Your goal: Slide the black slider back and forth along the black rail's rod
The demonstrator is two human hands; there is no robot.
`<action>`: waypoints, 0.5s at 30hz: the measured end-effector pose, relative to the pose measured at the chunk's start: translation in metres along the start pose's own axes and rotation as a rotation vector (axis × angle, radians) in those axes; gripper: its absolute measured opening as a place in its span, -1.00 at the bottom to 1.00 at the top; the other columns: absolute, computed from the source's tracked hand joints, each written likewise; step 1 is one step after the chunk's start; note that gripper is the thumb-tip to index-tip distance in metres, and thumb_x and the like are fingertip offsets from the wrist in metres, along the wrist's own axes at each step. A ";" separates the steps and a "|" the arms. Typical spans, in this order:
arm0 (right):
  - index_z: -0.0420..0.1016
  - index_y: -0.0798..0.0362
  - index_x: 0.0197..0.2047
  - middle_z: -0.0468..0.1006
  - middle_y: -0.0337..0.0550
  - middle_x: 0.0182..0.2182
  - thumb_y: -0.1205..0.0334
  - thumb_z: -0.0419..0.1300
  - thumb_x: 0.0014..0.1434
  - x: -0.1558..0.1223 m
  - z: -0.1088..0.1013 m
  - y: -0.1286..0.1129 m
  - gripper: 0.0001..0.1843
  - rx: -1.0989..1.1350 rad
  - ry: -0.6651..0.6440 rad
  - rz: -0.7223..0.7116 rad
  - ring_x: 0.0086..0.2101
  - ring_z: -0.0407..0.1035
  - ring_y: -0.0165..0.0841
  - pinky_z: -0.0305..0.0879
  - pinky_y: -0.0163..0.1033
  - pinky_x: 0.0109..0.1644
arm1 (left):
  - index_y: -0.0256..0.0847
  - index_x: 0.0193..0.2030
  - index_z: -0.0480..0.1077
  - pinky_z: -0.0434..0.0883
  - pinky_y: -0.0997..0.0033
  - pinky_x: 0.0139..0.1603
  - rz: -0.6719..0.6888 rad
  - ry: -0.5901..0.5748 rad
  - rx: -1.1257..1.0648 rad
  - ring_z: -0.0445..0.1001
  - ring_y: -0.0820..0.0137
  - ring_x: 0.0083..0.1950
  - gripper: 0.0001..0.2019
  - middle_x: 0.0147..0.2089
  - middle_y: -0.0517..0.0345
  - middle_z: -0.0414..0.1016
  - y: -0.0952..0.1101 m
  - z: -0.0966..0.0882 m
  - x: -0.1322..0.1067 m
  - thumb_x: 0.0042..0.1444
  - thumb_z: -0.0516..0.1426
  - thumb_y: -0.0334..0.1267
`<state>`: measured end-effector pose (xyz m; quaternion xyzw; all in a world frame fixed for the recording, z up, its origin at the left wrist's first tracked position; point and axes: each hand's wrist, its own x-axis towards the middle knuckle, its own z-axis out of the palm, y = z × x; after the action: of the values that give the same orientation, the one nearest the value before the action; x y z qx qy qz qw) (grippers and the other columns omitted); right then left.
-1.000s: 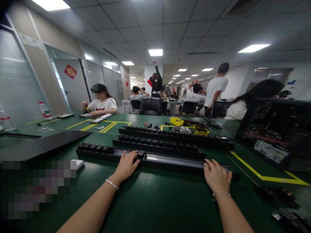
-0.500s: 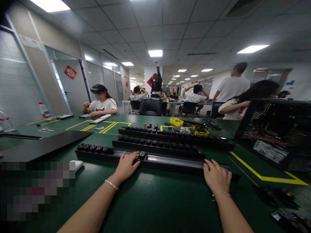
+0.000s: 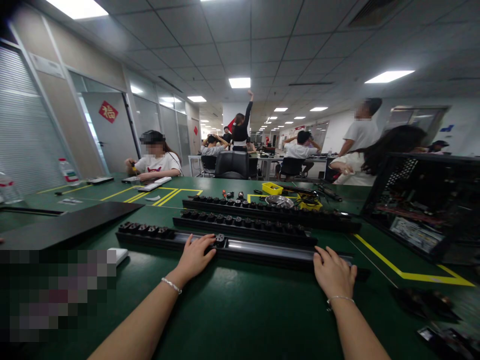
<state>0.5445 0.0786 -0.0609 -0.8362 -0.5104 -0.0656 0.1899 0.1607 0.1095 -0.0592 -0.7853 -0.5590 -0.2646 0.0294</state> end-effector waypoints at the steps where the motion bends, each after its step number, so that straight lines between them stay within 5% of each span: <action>1: 0.29 -0.09 0.12 0.24 -0.10 0.13 -0.09 -0.32 0.13 0.000 0.000 0.000 -0.36 0.000 -0.002 0.002 0.07 0.12 -0.05 -0.16 0.17 0.15 | 0.02 -0.02 0.29 -0.17 -0.04 0.27 -0.004 -0.003 -0.003 0.30 0.34 0.11 -0.72 0.15 0.23 0.30 0.000 0.000 0.000 0.13 -0.04 -0.12; 15: 0.30 -0.08 0.12 0.26 -0.08 0.12 -0.09 -0.31 0.12 0.002 0.002 0.002 -0.36 -0.013 0.006 -0.009 0.06 0.14 -0.03 -0.11 0.19 0.13 | 0.03 0.00 0.30 -0.20 -0.06 0.27 -0.023 -0.026 -0.007 0.27 0.31 0.13 -0.70 0.20 0.19 0.23 0.002 -0.001 0.000 0.11 0.00 -0.12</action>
<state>0.5468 0.0798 -0.0625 -0.8350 -0.5130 -0.0723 0.1854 0.1616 0.1085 -0.0574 -0.7822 -0.5676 -0.2564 0.0163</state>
